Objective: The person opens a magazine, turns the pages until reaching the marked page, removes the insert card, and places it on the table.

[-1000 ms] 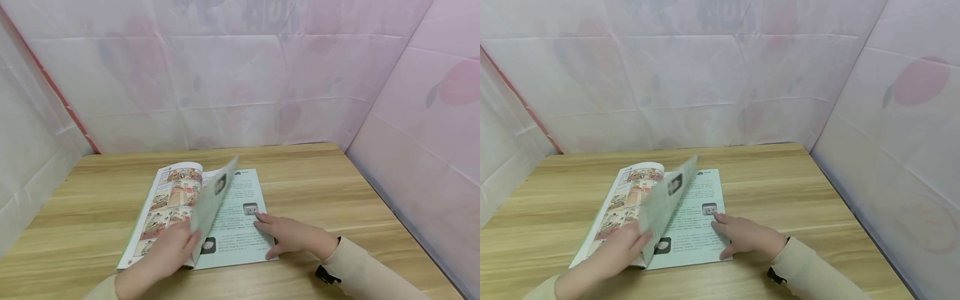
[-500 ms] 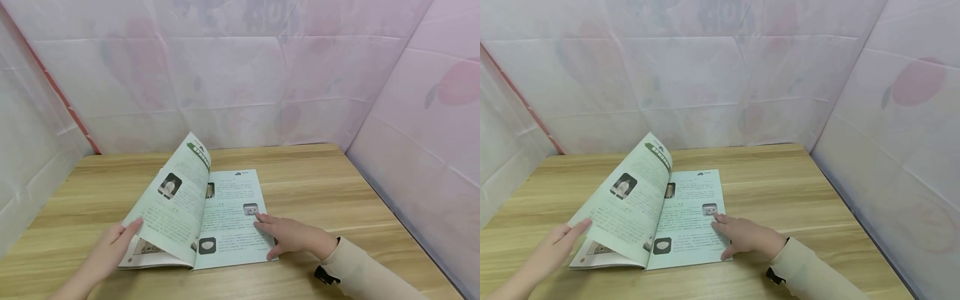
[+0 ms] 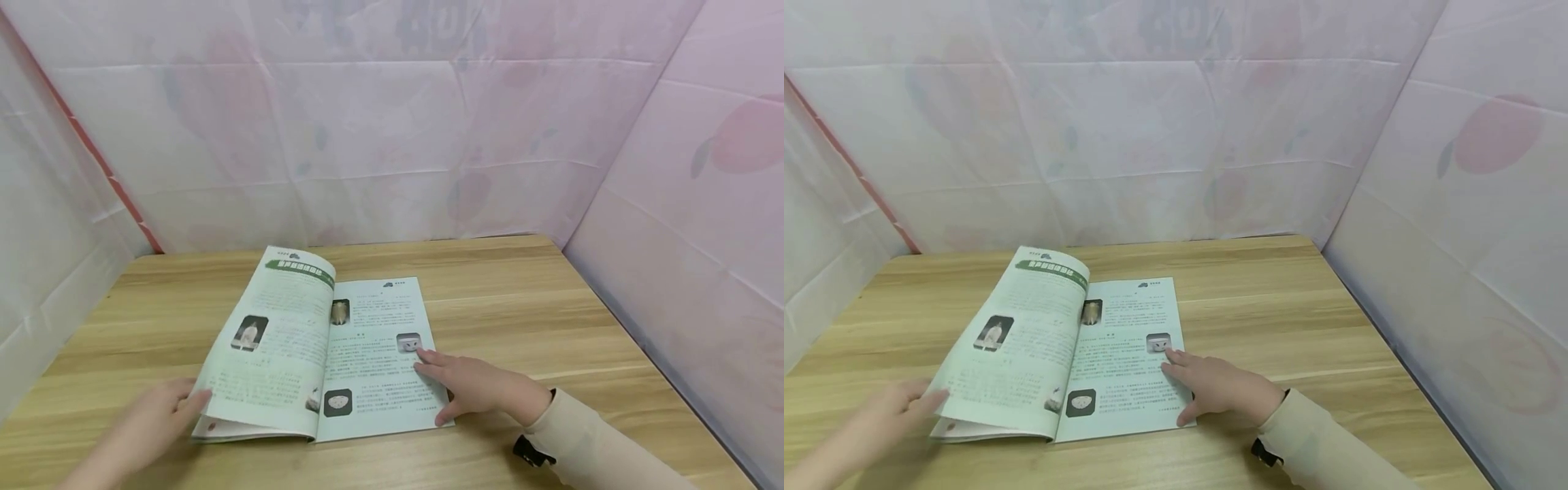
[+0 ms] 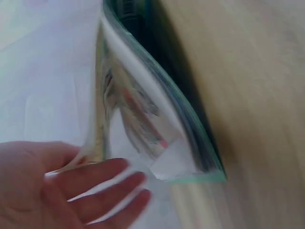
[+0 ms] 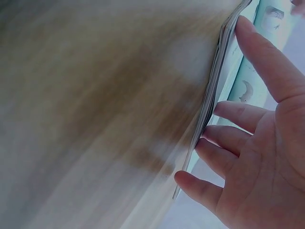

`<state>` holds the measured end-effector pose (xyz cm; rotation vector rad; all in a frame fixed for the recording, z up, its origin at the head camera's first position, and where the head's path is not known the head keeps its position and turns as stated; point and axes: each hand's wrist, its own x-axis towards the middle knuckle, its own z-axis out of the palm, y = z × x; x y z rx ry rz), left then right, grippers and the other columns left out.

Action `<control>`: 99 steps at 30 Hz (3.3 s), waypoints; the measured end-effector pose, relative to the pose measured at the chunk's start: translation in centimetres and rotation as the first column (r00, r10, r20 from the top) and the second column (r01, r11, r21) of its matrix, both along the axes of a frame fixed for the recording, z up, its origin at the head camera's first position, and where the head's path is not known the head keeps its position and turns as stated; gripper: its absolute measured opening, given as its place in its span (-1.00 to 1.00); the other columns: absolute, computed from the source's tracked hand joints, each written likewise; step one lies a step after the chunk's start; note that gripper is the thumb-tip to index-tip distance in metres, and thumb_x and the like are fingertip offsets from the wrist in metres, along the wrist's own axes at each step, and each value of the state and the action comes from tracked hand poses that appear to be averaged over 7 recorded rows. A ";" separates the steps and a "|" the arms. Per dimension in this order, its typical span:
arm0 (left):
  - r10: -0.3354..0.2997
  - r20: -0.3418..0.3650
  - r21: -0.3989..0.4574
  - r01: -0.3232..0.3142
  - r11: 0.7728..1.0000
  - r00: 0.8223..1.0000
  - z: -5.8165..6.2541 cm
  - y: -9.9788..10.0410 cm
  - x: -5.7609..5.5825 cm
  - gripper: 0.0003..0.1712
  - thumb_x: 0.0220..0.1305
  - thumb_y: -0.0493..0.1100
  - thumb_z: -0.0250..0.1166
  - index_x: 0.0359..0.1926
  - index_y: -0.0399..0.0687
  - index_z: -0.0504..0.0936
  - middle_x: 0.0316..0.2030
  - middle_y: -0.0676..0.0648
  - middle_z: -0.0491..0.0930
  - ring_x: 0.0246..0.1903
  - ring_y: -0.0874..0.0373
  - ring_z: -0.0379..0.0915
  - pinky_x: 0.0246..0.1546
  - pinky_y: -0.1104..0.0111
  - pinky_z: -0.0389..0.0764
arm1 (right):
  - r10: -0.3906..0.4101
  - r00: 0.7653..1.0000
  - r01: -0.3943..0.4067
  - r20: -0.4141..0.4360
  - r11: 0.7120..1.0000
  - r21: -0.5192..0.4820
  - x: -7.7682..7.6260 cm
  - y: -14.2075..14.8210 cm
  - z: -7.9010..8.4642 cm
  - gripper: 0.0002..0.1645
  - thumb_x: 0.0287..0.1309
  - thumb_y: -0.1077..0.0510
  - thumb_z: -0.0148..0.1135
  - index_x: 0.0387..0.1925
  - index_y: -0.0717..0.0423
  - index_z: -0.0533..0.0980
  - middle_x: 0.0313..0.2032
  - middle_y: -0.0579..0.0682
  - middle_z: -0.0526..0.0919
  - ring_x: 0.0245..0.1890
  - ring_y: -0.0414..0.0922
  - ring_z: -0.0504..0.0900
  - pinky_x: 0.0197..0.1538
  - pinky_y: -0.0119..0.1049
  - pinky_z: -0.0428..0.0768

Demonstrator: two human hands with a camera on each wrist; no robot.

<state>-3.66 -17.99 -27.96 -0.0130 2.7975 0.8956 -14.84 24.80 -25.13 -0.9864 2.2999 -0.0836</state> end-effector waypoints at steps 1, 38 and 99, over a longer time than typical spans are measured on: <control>-0.032 0.035 -0.046 0.034 0.998 0.999 -0.3 0.0 0.0 -0.61 0.35 -0.05 0.10 -0.14 -0.32 0.63 -0.06 -0.40 0.53 -0.04 -0.36 0.42 -0.14 -0.15 0.43 | 0.001 1.000 -0.001 0.000 1.000 -0.002 0.0 0.0 0.0 0.07 -0.15 -0.19 0.41 0.33 0.18 0.21 0.39 0.12 0.06 0.34 0.00 0.14 0.26 -0.13 0.26; -0.294 -0.282 -0.388 0.172 0.905 0.913 1.9 9.7 -1.3 -0.44 0.08 0.04 0.33 -0.02 -0.29 0.58 0.10 -0.27 0.46 0.06 -0.18 0.40 0.00 -0.19 0.32 | 0.102 0.974 -0.123 -0.200 0.988 -0.092 -0.3 -0.4 0.6 -0.28 -0.06 -0.15 0.37 0.08 0.18 0.50 0.19 0.13 0.43 0.13 0.01 0.46 0.09 -0.13 0.46; 0.124 0.163 0.605 -0.198 0.771 0.979 4.3 2.3 -1.9 -0.51 0.46 0.01 -0.09 -0.13 -0.28 0.62 -0.13 -0.02 0.64 -0.08 0.52 0.37 0.02 0.39 0.41 | 0.006 0.996 -0.005 0.086 1.000 -0.016 -0.2 0.9 2.3 0.00 -0.09 -0.16 0.38 0.35 0.08 0.21 0.41 0.07 0.01 0.39 -0.01 -0.01 0.31 -0.09 0.15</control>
